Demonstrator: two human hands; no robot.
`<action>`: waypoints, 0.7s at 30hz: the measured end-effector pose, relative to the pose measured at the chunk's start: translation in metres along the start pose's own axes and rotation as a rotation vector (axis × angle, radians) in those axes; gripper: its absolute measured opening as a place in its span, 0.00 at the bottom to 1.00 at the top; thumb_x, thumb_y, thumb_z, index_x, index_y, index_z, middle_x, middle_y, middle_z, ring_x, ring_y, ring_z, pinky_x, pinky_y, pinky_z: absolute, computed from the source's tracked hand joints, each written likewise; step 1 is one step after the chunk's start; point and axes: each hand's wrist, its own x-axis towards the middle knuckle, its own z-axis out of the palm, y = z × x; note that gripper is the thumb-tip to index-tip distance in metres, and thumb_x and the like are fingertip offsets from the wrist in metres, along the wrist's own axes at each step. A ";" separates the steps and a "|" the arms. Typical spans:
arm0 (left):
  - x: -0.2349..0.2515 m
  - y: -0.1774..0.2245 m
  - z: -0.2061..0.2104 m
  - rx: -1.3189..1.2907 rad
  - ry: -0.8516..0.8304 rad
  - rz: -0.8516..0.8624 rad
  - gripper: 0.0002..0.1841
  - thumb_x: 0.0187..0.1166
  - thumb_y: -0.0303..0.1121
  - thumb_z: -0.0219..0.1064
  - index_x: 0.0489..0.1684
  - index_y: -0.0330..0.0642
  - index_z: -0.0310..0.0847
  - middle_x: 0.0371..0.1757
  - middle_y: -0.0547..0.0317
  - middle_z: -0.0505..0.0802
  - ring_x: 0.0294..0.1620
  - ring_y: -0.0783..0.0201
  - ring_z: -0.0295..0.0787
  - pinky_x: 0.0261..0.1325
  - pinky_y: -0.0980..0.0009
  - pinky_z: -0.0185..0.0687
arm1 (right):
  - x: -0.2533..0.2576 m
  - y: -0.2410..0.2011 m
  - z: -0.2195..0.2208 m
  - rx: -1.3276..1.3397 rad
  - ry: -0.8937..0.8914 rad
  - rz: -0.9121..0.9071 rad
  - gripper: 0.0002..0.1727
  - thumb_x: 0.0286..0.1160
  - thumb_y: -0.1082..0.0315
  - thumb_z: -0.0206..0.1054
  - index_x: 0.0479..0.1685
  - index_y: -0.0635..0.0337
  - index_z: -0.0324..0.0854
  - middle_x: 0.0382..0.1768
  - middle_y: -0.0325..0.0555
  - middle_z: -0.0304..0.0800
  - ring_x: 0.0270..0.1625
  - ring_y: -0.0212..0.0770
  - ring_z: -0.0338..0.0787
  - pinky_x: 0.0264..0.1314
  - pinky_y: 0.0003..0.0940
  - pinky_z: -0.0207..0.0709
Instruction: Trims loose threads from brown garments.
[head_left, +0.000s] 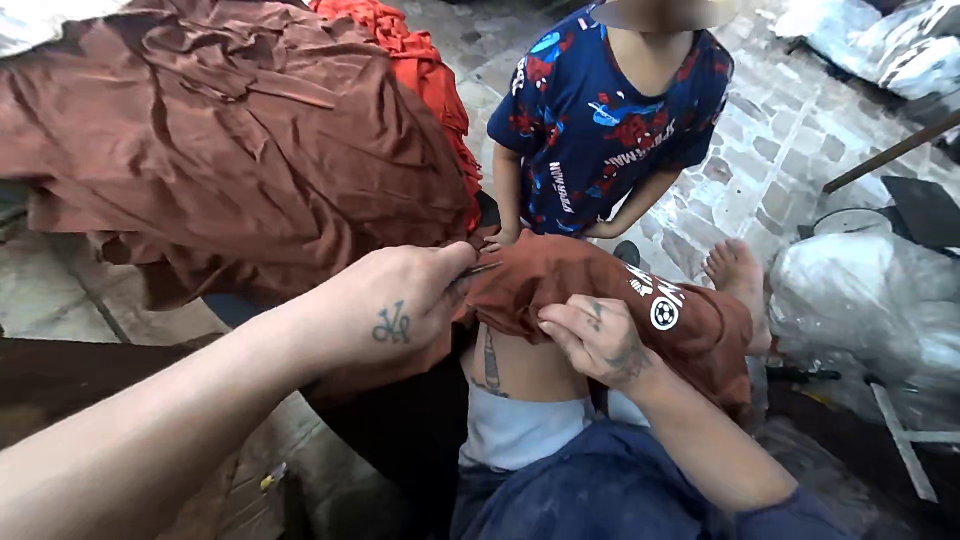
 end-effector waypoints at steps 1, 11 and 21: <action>0.001 0.001 0.004 0.018 -0.013 0.024 0.06 0.76 0.38 0.56 0.35 0.52 0.77 0.18 0.74 0.76 0.18 0.72 0.77 0.18 0.68 0.72 | -0.002 0.003 -0.007 -0.014 -0.007 -0.014 0.16 0.87 0.63 0.61 0.39 0.62 0.91 0.25 0.46 0.89 0.28 0.35 0.87 0.33 0.27 0.80; -0.014 -0.057 -0.035 0.277 -0.016 -0.267 0.06 0.70 0.32 0.65 0.40 0.48 0.83 0.20 0.57 0.84 0.22 0.48 0.87 0.19 0.44 0.78 | -0.047 0.045 -0.044 -0.153 0.014 0.164 0.19 0.87 0.57 0.62 0.38 0.61 0.92 0.31 0.47 0.95 0.36 0.35 0.93 0.42 0.27 0.85; -0.026 -0.056 -0.053 0.480 0.022 -0.333 0.07 0.68 0.34 0.68 0.40 0.46 0.80 0.21 0.53 0.84 0.22 0.44 0.87 0.19 0.43 0.76 | -0.037 0.012 -0.053 -0.164 0.083 0.240 0.22 0.85 0.50 0.62 0.41 0.59 0.91 0.35 0.49 0.93 0.41 0.40 0.92 0.45 0.33 0.86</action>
